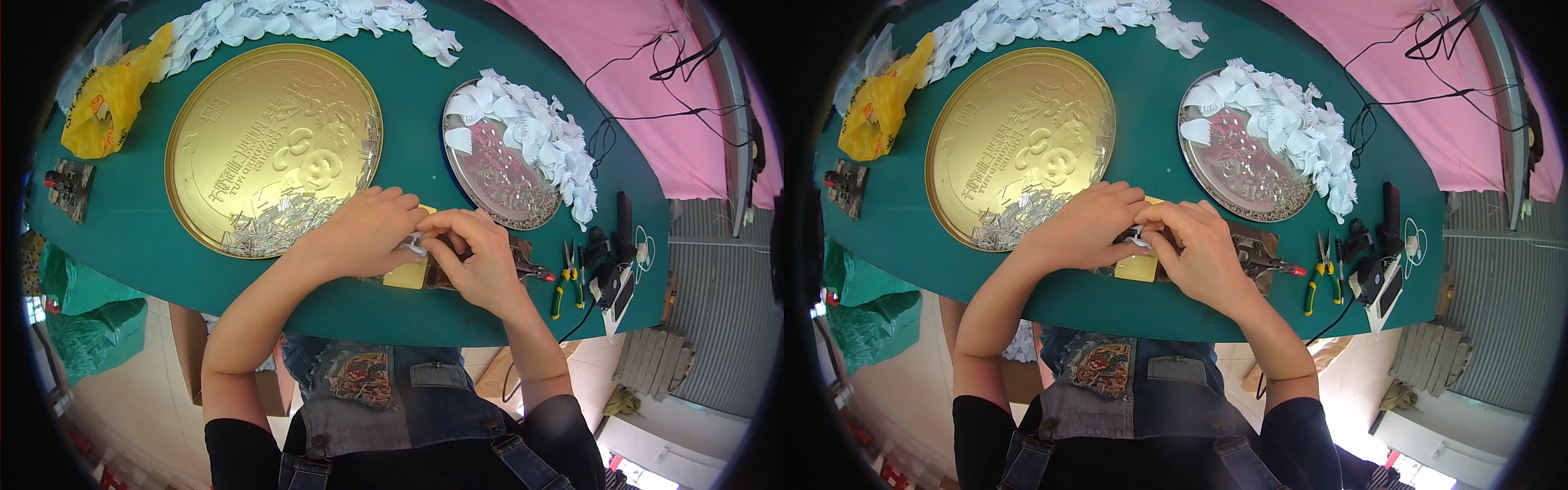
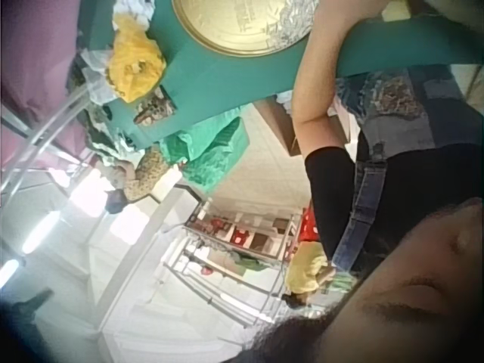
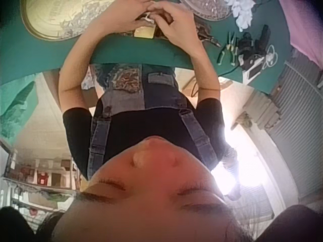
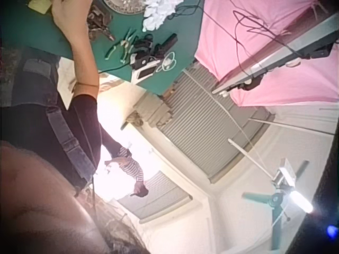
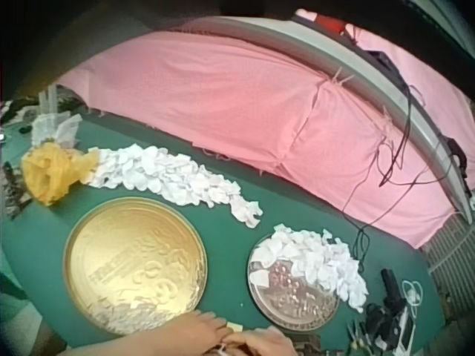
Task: The person assembles small fabric petals with metal fasteners using a manual press tool.
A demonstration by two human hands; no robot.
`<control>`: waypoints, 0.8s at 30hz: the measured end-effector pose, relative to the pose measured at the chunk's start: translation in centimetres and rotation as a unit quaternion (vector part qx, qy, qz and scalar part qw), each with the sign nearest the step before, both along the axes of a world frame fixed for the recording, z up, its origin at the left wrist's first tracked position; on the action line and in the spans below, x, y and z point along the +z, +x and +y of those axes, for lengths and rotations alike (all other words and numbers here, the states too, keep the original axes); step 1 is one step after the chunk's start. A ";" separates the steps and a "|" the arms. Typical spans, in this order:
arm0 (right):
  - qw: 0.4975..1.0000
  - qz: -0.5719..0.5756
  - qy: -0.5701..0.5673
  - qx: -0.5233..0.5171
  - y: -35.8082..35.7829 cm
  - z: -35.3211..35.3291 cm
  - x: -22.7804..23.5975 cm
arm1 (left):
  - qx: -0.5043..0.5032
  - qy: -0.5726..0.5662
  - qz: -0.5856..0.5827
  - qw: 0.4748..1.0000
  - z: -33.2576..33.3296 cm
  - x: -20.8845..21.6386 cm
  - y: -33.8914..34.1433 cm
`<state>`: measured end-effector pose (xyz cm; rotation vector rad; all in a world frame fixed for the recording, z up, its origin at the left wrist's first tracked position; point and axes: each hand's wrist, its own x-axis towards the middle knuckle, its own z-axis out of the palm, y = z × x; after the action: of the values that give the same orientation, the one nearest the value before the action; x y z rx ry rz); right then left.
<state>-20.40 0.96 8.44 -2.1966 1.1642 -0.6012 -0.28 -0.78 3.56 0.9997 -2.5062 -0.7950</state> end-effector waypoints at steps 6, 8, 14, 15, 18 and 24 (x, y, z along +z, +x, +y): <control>0.982 0.039 -0.185 0.025 0.0 0.9 -1.5 | 0.005 0.002 0.034 0.999 0.0 -0.4 0.1; 0.968 0.064 -0.240 0.033 -0.1 1.5 -2.0 | 0.002 0.000 0.043 0.999 -0.1 -0.4 0.0; 0.916 0.149 -0.370 0.045 -0.6 2.8 -3.0 | 0.013 0.004 0.039 0.999 -0.2 -0.4 0.0; 0.910 0.157 -0.382 0.042 -0.7 2.9 -3.1 | 0.011 0.004 0.039 0.999 -0.2 -0.4 -0.1; 0.900 0.167 -0.401 0.031 -0.8 3.2 -3.6 | 0.008 -0.001 0.039 0.999 -0.2 -0.6 0.0; 0.912 0.129 -0.389 0.005 -1.0 3.3 -4.7 | 0.010 -0.011 0.056 0.998 -0.1 -0.9 0.0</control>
<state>-21.38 4.24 3.75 -3.0267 1.1630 -0.9048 -0.31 -0.88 2.70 0.9447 -2.4009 -0.7920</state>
